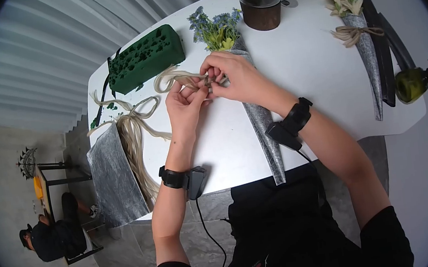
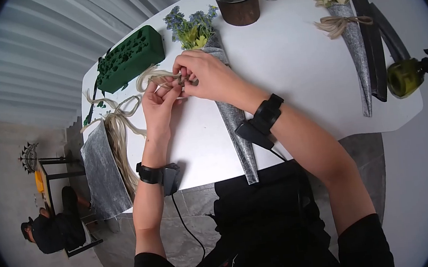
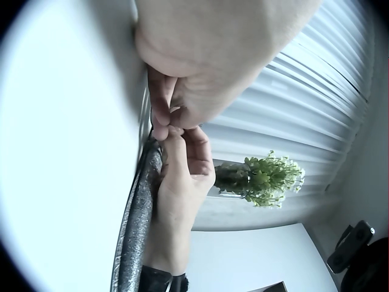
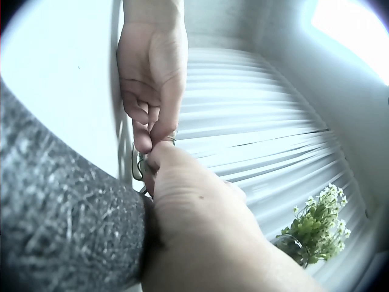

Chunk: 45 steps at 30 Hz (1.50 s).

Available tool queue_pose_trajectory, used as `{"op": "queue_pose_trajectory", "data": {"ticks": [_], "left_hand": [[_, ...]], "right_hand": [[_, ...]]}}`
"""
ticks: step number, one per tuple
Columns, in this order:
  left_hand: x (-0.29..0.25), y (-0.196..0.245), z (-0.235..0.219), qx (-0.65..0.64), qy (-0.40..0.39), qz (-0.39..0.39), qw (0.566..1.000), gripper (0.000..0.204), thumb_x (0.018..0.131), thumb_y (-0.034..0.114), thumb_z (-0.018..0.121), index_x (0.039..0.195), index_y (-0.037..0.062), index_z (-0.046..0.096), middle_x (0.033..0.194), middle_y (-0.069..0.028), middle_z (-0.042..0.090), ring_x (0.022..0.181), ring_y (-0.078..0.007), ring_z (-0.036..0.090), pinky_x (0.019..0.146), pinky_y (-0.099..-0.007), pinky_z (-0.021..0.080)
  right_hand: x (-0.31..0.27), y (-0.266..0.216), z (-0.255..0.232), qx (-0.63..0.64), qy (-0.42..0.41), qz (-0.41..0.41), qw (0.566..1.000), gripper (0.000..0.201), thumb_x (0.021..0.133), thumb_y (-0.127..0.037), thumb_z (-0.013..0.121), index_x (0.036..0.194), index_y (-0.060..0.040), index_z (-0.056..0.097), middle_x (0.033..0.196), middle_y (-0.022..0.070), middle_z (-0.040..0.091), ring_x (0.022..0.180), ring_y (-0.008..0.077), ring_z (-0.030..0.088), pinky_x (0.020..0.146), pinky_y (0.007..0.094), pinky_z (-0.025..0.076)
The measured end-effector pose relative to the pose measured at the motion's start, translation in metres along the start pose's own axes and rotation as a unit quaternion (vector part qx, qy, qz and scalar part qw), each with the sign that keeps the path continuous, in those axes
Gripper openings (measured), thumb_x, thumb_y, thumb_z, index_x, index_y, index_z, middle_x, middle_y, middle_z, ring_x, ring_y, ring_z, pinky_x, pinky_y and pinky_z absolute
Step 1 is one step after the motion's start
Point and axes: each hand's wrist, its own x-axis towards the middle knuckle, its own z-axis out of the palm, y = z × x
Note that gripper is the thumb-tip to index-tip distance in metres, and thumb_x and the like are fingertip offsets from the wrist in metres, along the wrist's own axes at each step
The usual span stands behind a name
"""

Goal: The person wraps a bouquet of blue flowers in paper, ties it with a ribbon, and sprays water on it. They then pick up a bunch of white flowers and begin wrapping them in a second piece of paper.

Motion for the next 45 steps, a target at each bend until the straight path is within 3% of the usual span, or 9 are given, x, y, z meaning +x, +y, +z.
{"op": "queue_pose_trajectory", "data": {"ticks": [10, 19, 21, 22, 28, 30, 40, 42, 45], "left_hand": [[-0.001, 0.004, -0.001, 0.003, -0.007, -0.01, 1.0, 0.021, 0.094, 0.003, 0.07, 0.111, -0.002, 0.059, 0.092, -0.0078, 0.073, 0.064, -0.0125, 0.068, 0.057, -0.0216, 0.05], [-0.001, 0.004, 0.002, 0.029, -0.001, 0.003, 1.0, 0.017, 0.096, 0.009, 0.069, 0.107, 0.0004, 0.06, 0.092, -0.0064, 0.073, 0.068, -0.0109, 0.069, 0.053, -0.0189, 0.045], [-0.001, 0.006, 0.005, 0.035, -0.004, 0.003, 0.999, 0.017, 0.096, 0.01, 0.07, 0.108, 0.0019, 0.06, 0.095, -0.0053, 0.073, 0.068, -0.0105, 0.069, 0.053, -0.0184, 0.044], [-0.002, 0.005, 0.006, 0.041, -0.004, 0.001, 0.999, 0.017, 0.096, 0.011, 0.07, 0.108, 0.0034, 0.06, 0.097, -0.0042, 0.072, 0.069, -0.01, 0.069, 0.053, -0.018, 0.042], [-0.002, 0.003, 0.003, 0.064, -0.014, 0.008, 0.998, 0.02, 0.094, 0.008, 0.07, 0.108, 0.0012, 0.058, 0.091, -0.0045, 0.072, 0.067, -0.0095, 0.069, 0.05, -0.0182, 0.043], [-0.002, 0.004, 0.004, 0.07, -0.013, 0.01, 0.997, 0.019, 0.093, 0.007, 0.07, 0.106, 0.001, 0.058, 0.09, -0.0046, 0.072, 0.067, -0.0094, 0.069, 0.05, -0.0184, 0.043], [0.001, -0.003, 0.002, 0.066, -0.045, 0.014, 0.997, 0.011, 0.088, -0.003, 0.068, 0.096, -0.002, 0.059, 0.089, -0.0054, 0.067, 0.068, -0.0107, 0.068, 0.063, -0.0218, 0.053], [0.002, -0.009, 0.0, 0.065, -0.05, 0.03, 0.996, 0.011, 0.088, -0.003, 0.068, 0.095, -0.0018, 0.059, 0.089, -0.0051, 0.066, 0.068, -0.0102, 0.067, 0.063, -0.0218, 0.054], [0.002, -0.009, 0.001, 0.071, -0.057, 0.045, 0.995, 0.011, 0.087, -0.003, 0.069, 0.094, -0.0014, 0.06, 0.089, -0.0041, 0.066, 0.068, -0.0092, 0.066, 0.064, -0.0219, 0.054]], "right_hand": [[0.001, 0.0, 0.0, -0.02, -0.009, 0.011, 1.0, 0.017, 0.079, 0.005, 0.062, 0.096, 0.0011, 0.058, 0.085, 0.0106, 0.057, 0.08, 0.0242, 0.06, 0.069, 0.0348, 0.053], [-0.001, 0.006, 0.002, -0.027, 0.031, -0.012, 0.999, 0.014, 0.094, -0.002, 0.06, 0.106, -0.0009, 0.067, 0.093, 0.0083, 0.056, 0.078, 0.0191, 0.058, 0.069, 0.0313, 0.048], [-0.001, 0.003, 0.001, -0.012, 0.04, 0.009, 0.999, 0.012, 0.096, -0.005, 0.058, 0.101, 0.002, 0.066, 0.098, 0.0134, 0.057, 0.086, 0.0307, 0.062, 0.076, 0.0404, 0.05], [0.0, 0.0, 0.0, -0.014, 0.042, 0.011, 0.999, 0.012, 0.096, -0.005, 0.058, 0.101, 0.002, 0.066, 0.098, 0.0134, 0.057, 0.086, 0.0307, 0.062, 0.076, 0.0404, 0.05], [0.001, -0.003, -0.001, 0.044, 0.026, 0.043, 0.998, 0.011, 0.098, -0.005, 0.056, 0.103, 0.0013, 0.064, 0.093, 0.0124, 0.059, 0.074, 0.0242, 0.065, 0.07, 0.0351, 0.052], [0.001, 0.001, 0.0, 0.097, 0.038, 0.053, 0.993, 0.013, 0.102, -0.003, 0.053, 0.109, 0.001, 0.063, 0.092, 0.0064, 0.059, 0.07, 0.0101, 0.062, 0.063, 0.0246, 0.05], [0.004, -0.013, -0.004, 0.134, 0.071, 0.089, 0.984, 0.012, 0.101, -0.001, 0.056, 0.109, 0.0011, 0.063, 0.094, 0.005, 0.06, 0.074, 0.0062, 0.062, 0.066, 0.0225, 0.05], [0.006, -0.01, -0.005, 0.047, 0.101, 0.011, 0.994, 0.012, 0.095, -0.003, 0.061, 0.107, -0.0018, 0.064, 0.099, 0.0091, 0.062, 0.076, 0.0177, 0.066, 0.067, 0.0311, 0.053], [0.009, -0.009, -0.007, -0.003, 0.13, -0.059, 0.99, 0.013, 0.094, -0.004, 0.063, 0.107, -0.0018, 0.065, 0.098, 0.009, 0.062, 0.082, 0.0195, 0.066, 0.073, 0.0315, 0.053]]}}
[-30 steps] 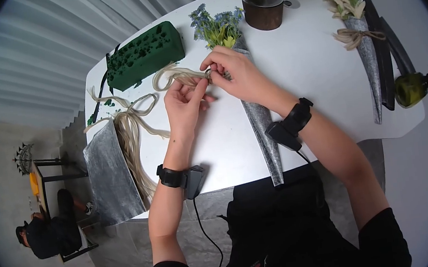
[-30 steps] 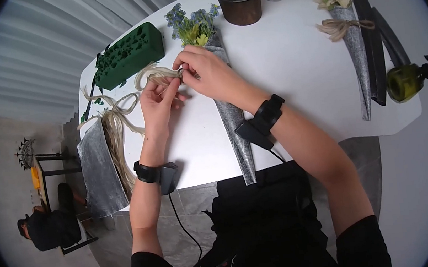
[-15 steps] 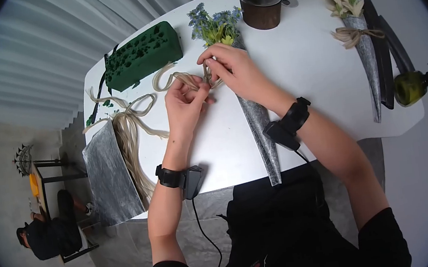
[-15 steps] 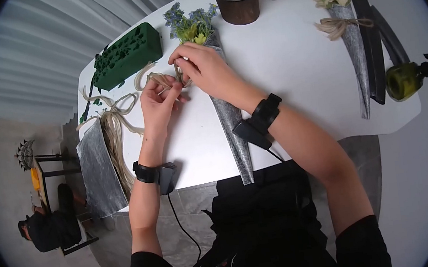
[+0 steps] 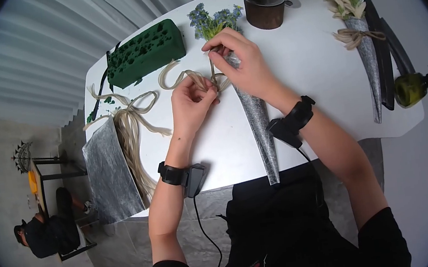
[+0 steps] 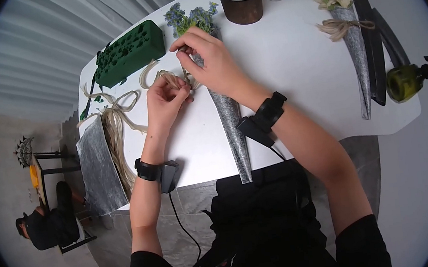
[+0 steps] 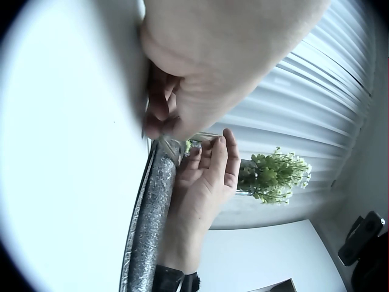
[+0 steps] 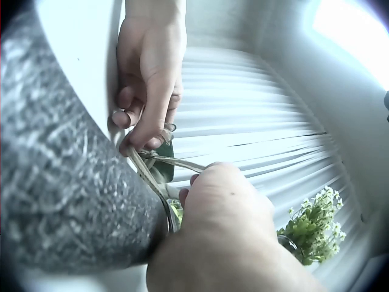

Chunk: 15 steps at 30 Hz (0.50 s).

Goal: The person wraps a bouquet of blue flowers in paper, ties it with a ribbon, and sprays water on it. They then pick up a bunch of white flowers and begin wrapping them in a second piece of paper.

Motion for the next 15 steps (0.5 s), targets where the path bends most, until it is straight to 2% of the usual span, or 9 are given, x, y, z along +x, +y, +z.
{"op": "queue_pose_trajectory", "data": {"ticks": [4, 7, 9, 11, 13, 15], "left_hand": [[0.0, -0.003, -0.001, 0.007, -0.013, 0.006, 1.0, 0.012, 0.087, -0.002, 0.071, 0.093, -0.0008, 0.061, 0.089, -0.0024, 0.065, 0.07, -0.0075, 0.066, 0.064, -0.0209, 0.053], [0.001, -0.004, -0.002, 0.044, -0.028, 0.022, 0.998, 0.012, 0.087, 0.001, 0.073, 0.092, -0.0005, 0.062, 0.09, -0.0002, 0.065, 0.069, -0.0065, 0.064, 0.062, -0.0188, 0.048], [-0.002, 0.0, -0.001, 0.054, -0.02, 0.02, 0.998, 0.011, 0.087, 0.002, 0.074, 0.093, -0.0004, 0.065, 0.091, -0.0005, 0.066, 0.074, -0.0055, 0.063, 0.063, -0.0178, 0.046], [-0.003, 0.002, -0.001, 0.064, -0.012, 0.017, 0.998, 0.01, 0.088, 0.003, 0.074, 0.093, -0.0003, 0.067, 0.093, -0.0008, 0.066, 0.078, -0.0045, 0.063, 0.063, -0.0167, 0.044], [-0.002, 0.001, -0.003, 0.078, 0.021, 0.046, 0.996, 0.009, 0.093, 0.007, 0.07, 0.097, -0.0009, 0.069, 0.108, -0.0033, 0.065, 0.095, -0.0063, 0.063, 0.077, -0.0216, 0.048], [-0.001, 0.001, -0.004, 0.07, 0.015, 0.053, 0.996, 0.009, 0.094, 0.007, 0.068, 0.099, 0.0002, 0.072, 0.11, -0.004, 0.065, 0.098, -0.009, 0.059, 0.081, -0.024, 0.046]], "right_hand": [[0.001, 0.002, 0.0, 0.016, 0.01, -0.003, 1.0, 0.013, 0.093, -0.004, 0.063, 0.106, -0.0014, 0.065, 0.1, 0.009, 0.062, 0.082, 0.0221, 0.066, 0.077, 0.0323, 0.054], [0.001, 0.005, 0.001, 0.0, 0.027, -0.029, 0.999, 0.014, 0.092, -0.001, 0.064, 0.106, -0.0009, 0.065, 0.109, 0.009, 0.061, 0.085, 0.0206, 0.068, 0.078, 0.0312, 0.056], [0.0, 0.005, 0.002, 0.053, 0.022, 0.019, 0.998, 0.016, 0.09, 0.001, 0.066, 0.106, -0.0001, 0.063, 0.119, 0.0091, 0.058, 0.089, 0.0185, 0.069, 0.08, 0.0296, 0.058], [-0.001, 0.005, 0.001, 0.066, 0.014, 0.041, 0.997, 0.017, 0.089, 0.002, 0.066, 0.105, 0.0004, 0.063, 0.121, 0.0093, 0.057, 0.091, 0.0177, 0.069, 0.081, 0.0289, 0.059], [-0.002, 0.007, 0.0, 0.08, 0.007, 0.062, 0.995, 0.017, 0.088, 0.003, 0.067, 0.104, 0.0009, 0.062, 0.124, 0.0094, 0.055, 0.092, 0.0169, 0.069, 0.081, 0.0283, 0.059], [-0.003, 0.011, 0.001, 0.071, -0.004, 0.052, 0.996, 0.016, 0.088, 0.003, 0.067, 0.103, 0.0016, 0.062, 0.123, 0.01, 0.057, 0.091, 0.0178, 0.07, 0.082, 0.0286, 0.059]]}}
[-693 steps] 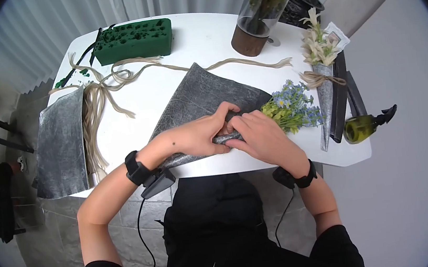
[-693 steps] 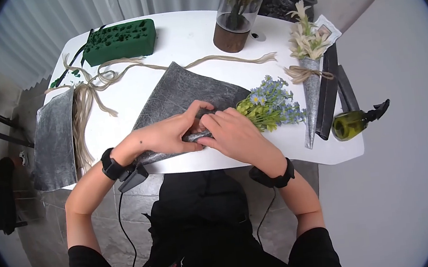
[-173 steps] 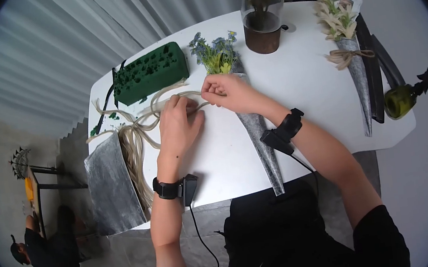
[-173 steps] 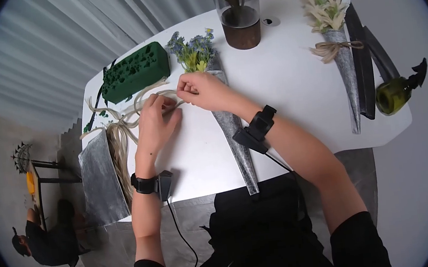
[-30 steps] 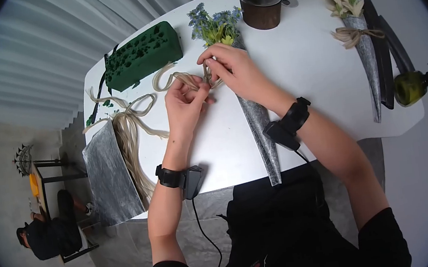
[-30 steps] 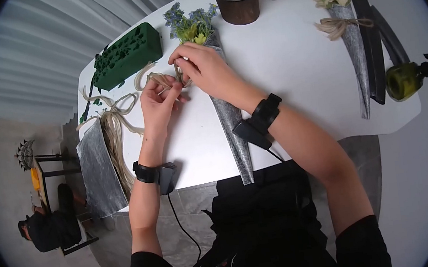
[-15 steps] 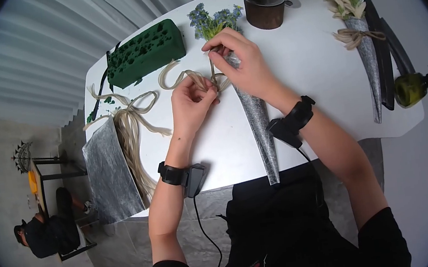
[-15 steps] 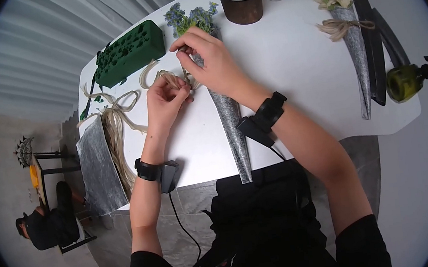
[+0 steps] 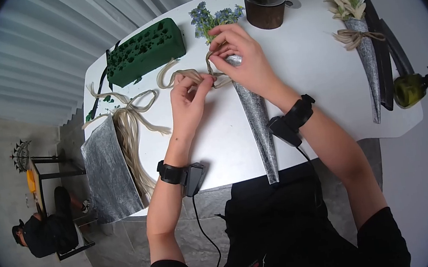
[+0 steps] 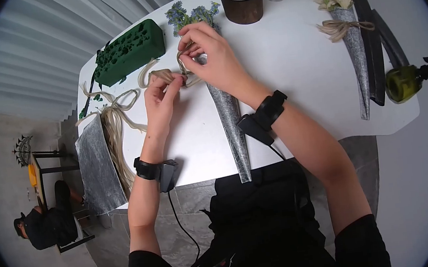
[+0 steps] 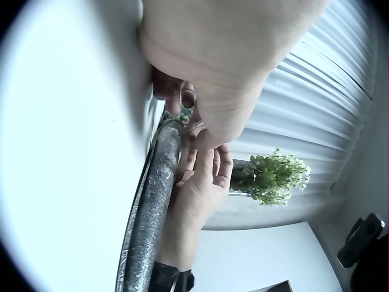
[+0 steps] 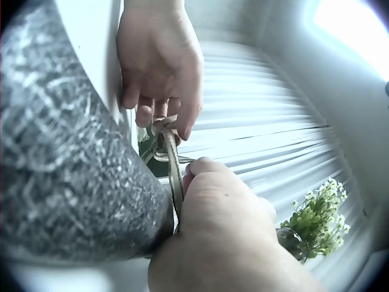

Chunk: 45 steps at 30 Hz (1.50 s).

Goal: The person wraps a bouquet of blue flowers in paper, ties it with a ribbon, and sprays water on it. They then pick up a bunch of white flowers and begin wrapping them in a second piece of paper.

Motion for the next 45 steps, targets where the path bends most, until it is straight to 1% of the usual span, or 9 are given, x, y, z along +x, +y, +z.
{"op": "queue_pose_trajectory", "data": {"ticks": [14, 19, 23, 26, 31, 34, 39, 41, 45], "left_hand": [[-0.001, 0.005, 0.005, -0.006, -0.036, 0.082, 0.996, 0.022, 0.1, 0.006, 0.054, 0.111, 0.0006, 0.072, 0.116, -0.0096, 0.064, 0.106, -0.0202, 0.054, 0.095, -0.0344, 0.043], [0.003, 0.001, -0.002, 0.23, -0.009, 0.247, 0.941, 0.025, 0.091, 0.008, 0.064, 0.115, 0.0011, 0.068, 0.117, -0.0115, 0.062, 0.111, -0.029, 0.054, 0.098, -0.0388, 0.043], [0.0, 0.006, 0.005, 0.171, -0.006, 0.26, 0.95, 0.031, 0.086, 0.01, 0.067, 0.116, 0.0025, 0.067, 0.119, -0.0108, 0.062, 0.114, -0.0308, 0.053, 0.098, -0.0391, 0.043], [0.0, 0.01, 0.004, 0.191, 0.037, 0.233, 0.953, 0.029, 0.086, 0.009, 0.065, 0.115, 0.0031, 0.068, 0.118, -0.0099, 0.064, 0.113, -0.0274, 0.056, 0.098, -0.0377, 0.043], [0.006, 0.005, -0.007, -0.178, 0.036, 0.009, 0.983, 0.028, 0.094, -0.002, 0.052, 0.119, -0.0016, 0.065, 0.114, -0.0078, 0.068, 0.104, -0.015, 0.061, 0.098, -0.0292, 0.044], [0.007, 0.004, -0.01, -0.357, 0.035, -0.027, 0.933, 0.023, 0.101, 0.005, 0.051, 0.119, -0.0033, 0.063, 0.104, -0.0079, 0.067, 0.105, -0.0187, 0.062, 0.099, -0.0321, 0.046], [0.007, -0.002, -0.015, -0.421, 0.049, -0.038, 0.905, 0.021, 0.104, 0.012, 0.053, 0.122, 0.0, 0.059, 0.09, -0.002, 0.06, 0.093, -0.0147, 0.06, 0.095, -0.0289, 0.049], [0.007, -0.007, -0.018, -0.445, 0.051, -0.037, 0.893, 0.021, 0.104, 0.012, 0.056, 0.121, 0.0007, 0.058, 0.089, -0.0005, 0.058, 0.089, -0.0125, 0.058, 0.091, -0.0266, 0.049], [0.01, -0.011, -0.021, -0.437, 0.049, -0.035, 0.897, 0.021, 0.104, 0.012, 0.056, 0.123, 0.0019, 0.058, 0.088, 0.0004, 0.057, 0.083, -0.01, 0.056, 0.081, -0.0239, 0.049]], "right_hand": [[0.0, -0.025, -0.002, -0.081, -0.007, 0.002, 0.997, 0.018, 0.085, -0.008, 0.074, 0.101, -0.0028, 0.069, 0.11, 0.0075, 0.064, 0.081, 0.0158, 0.066, 0.07, 0.0273, 0.054], [-0.003, -0.03, 0.003, -0.134, -0.052, -0.067, 0.987, 0.026, 0.081, -0.019, 0.079, 0.102, -0.0063, 0.07, 0.098, 0.0069, 0.062, 0.081, 0.0237, 0.063, 0.07, 0.0344, 0.052], [-0.005, -0.023, 0.011, -0.099, -0.08, -0.097, 0.987, 0.021, 0.086, -0.006, 0.073, 0.107, -0.0063, 0.07, 0.096, 0.0054, 0.062, 0.076, 0.0157, 0.056, 0.066, 0.0271, 0.047], [-0.001, -0.032, 0.005, -0.078, -0.102, -0.027, 0.991, 0.016, 0.089, -0.003, 0.069, 0.105, -0.0042, 0.068, 0.094, 0.0047, 0.063, 0.078, 0.0136, 0.057, 0.068, 0.0255, 0.046], [0.005, -0.017, -0.004, 0.097, -0.046, 0.086, 0.99, 0.01, 0.099, -0.006, 0.058, 0.107, -0.0014, 0.063, 0.089, 0.0022, 0.063, 0.077, 0.0078, 0.055, 0.074, 0.0227, 0.044], [0.014, -0.019, -0.016, 0.161, -0.038, 0.146, 0.975, 0.024, 0.108, -0.019, 0.047, 0.102, -0.0009, 0.062, 0.078, -0.0004, 0.06, 0.074, 0.0065, 0.054, 0.074, 0.0225, 0.043], [0.016, -0.023, -0.057, 0.1, -0.114, 0.133, 0.979, 0.033, 0.11, -0.027, 0.043, 0.099, -0.0014, 0.061, 0.074, 0.0006, 0.057, 0.077, 0.0098, 0.056, 0.081, 0.0272, 0.046], [0.009, -0.025, -0.071, 0.247, -0.058, 0.222, 0.942, 0.03, 0.111, -0.026, 0.042, 0.098, -0.0029, 0.058, 0.07, -0.0008, 0.049, 0.075, 0.0113, 0.053, 0.084, 0.0301, 0.046], [0.0, -0.021, -0.1, 0.28, -0.072, 0.244, 0.926, 0.027, 0.111, -0.025, 0.041, 0.099, -0.0045, 0.054, 0.068, -0.0022, 0.041, 0.072, 0.0121, 0.049, 0.086, 0.0321, 0.047]]}}
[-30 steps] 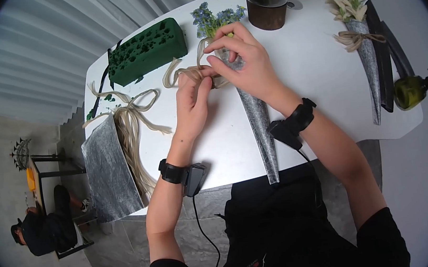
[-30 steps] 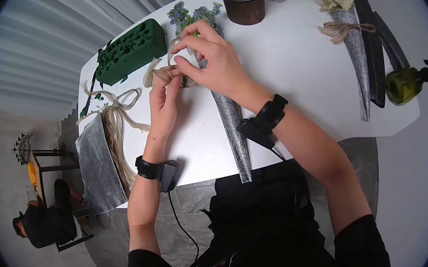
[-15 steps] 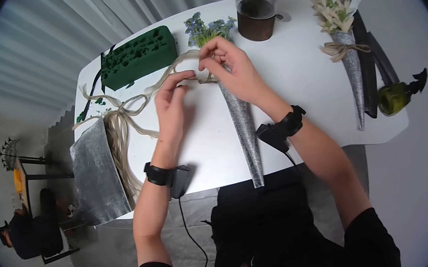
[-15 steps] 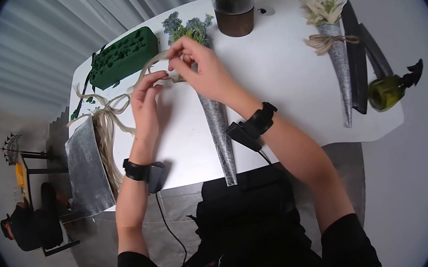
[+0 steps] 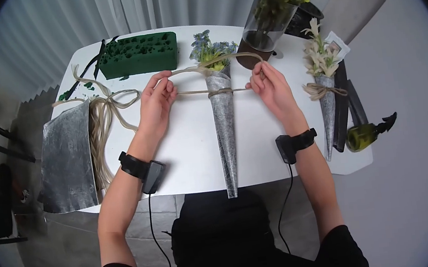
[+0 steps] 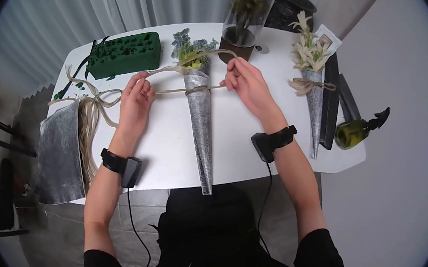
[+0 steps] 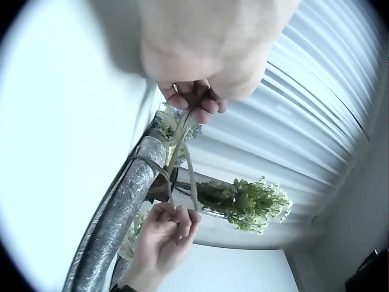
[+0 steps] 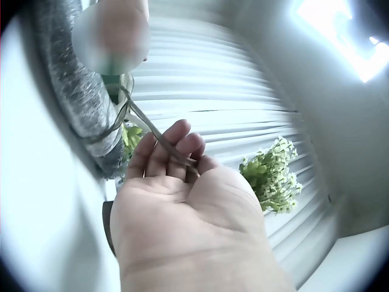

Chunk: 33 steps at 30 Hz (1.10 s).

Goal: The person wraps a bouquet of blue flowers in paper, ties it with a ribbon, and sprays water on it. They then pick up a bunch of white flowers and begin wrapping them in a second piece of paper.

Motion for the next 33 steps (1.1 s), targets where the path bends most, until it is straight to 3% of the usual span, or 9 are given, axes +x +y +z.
{"op": "queue_pose_trajectory", "data": {"ticks": [2, 7, 11, 15, 20, 29, 33], "left_hand": [[0.0, 0.004, 0.005, -0.005, -0.004, 0.001, 1.0, 0.022, 0.104, 0.012, 0.056, 0.123, 0.002, 0.057, 0.088, 0.0005, 0.057, 0.081, -0.0097, 0.055, 0.078, -0.0235, 0.049], [0.0, 0.009, 0.006, 0.031, 0.091, 0.022, 0.995, 0.021, 0.106, 0.014, 0.053, 0.122, 0.0024, 0.058, 0.083, 0.0009, 0.055, 0.074, -0.0087, 0.053, 0.072, -0.0235, 0.049], [0.004, 0.01, -0.006, 0.02, 0.082, 0.032, 0.996, 0.021, 0.106, 0.015, 0.053, 0.123, 0.0033, 0.058, 0.082, 0.001, 0.055, 0.072, -0.008, 0.052, 0.069, -0.0237, 0.047], [0.005, 0.012, -0.003, 0.076, 0.085, 0.096, 0.989, 0.022, 0.106, 0.014, 0.053, 0.125, 0.0035, 0.056, 0.08, 0.0003, 0.051, 0.07, -0.0095, 0.048, 0.067, -0.0243, 0.043], [0.002, 0.015, 0.003, 0.1, 0.122, 0.113, 0.981, 0.028, 0.105, 0.013, 0.053, 0.131, 0.0029, 0.05, 0.077, -0.0002, 0.046, 0.069, -0.011, 0.045, 0.066, -0.0254, 0.041], [0.007, 0.015, -0.011, 0.115, 0.176, 0.134, 0.968, 0.027, 0.104, 0.01, 0.052, 0.13, 0.0021, 0.048, 0.075, 0.0008, 0.041, 0.066, -0.0098, 0.039, 0.062, -0.0256, 0.038], [0.007, 0.016, -0.013, 0.142, 0.171, 0.103, 0.97, 0.026, 0.104, 0.01, 0.053, 0.129, 0.0033, 0.048, 0.077, -0.001, 0.049, 0.067, -0.0098, 0.045, 0.064, -0.0248, 0.041]], "right_hand": [[-0.004, 0.0, -0.009, 0.007, 0.014, 0.003, 1.0, 0.025, 0.111, -0.024, 0.04, 0.1, -0.0046, 0.053, 0.067, -0.0032, 0.038, 0.066, 0.0111, 0.042, 0.086, 0.0329, 0.047], [-0.009, 0.001, -0.031, 0.031, 0.033, 0.013, 0.999, 0.027, 0.111, -0.025, 0.04, 0.099, -0.0049, 0.053, 0.067, -0.0042, 0.034, 0.061, 0.0086, 0.037, 0.082, 0.0307, 0.047], [-0.013, -0.001, -0.033, 0.111, 0.065, 0.013, 0.992, 0.026, 0.11, -0.023, 0.041, 0.098, -0.0047, 0.053, 0.065, -0.0048, 0.031, 0.059, 0.0072, 0.032, 0.072, 0.0273, 0.042], [-0.015, 0.001, -0.041, 0.137, 0.081, 0.032, 0.987, 0.024, 0.11, -0.022, 0.042, 0.098, -0.0047, 0.053, 0.064, -0.0051, 0.029, 0.057, 0.0075, 0.03, 0.066, 0.0263, 0.037], [-0.014, 0.014, -0.049, 0.147, 0.223, 0.036, 0.963, 0.02, 0.108, -0.021, 0.045, 0.097, -0.0048, 0.052, 0.063, -0.0053, 0.027, 0.055, 0.0079, 0.028, 0.06, 0.0273, 0.032], [-0.014, 0.007, -0.068, 0.14, 0.241, 0.007, 0.96, 0.021, 0.108, -0.02, 0.046, 0.098, -0.0029, 0.053, 0.063, -0.0055, 0.026, 0.054, 0.008, 0.026, 0.055, 0.027, 0.027], [-0.015, 0.008, -0.065, 0.122, 0.251, 0.002, 0.96, 0.021, 0.108, -0.02, 0.049, 0.097, -0.0039, 0.054, 0.061, -0.0062, 0.025, 0.052, 0.0064, 0.025, 0.054, 0.0246, 0.031]]}}
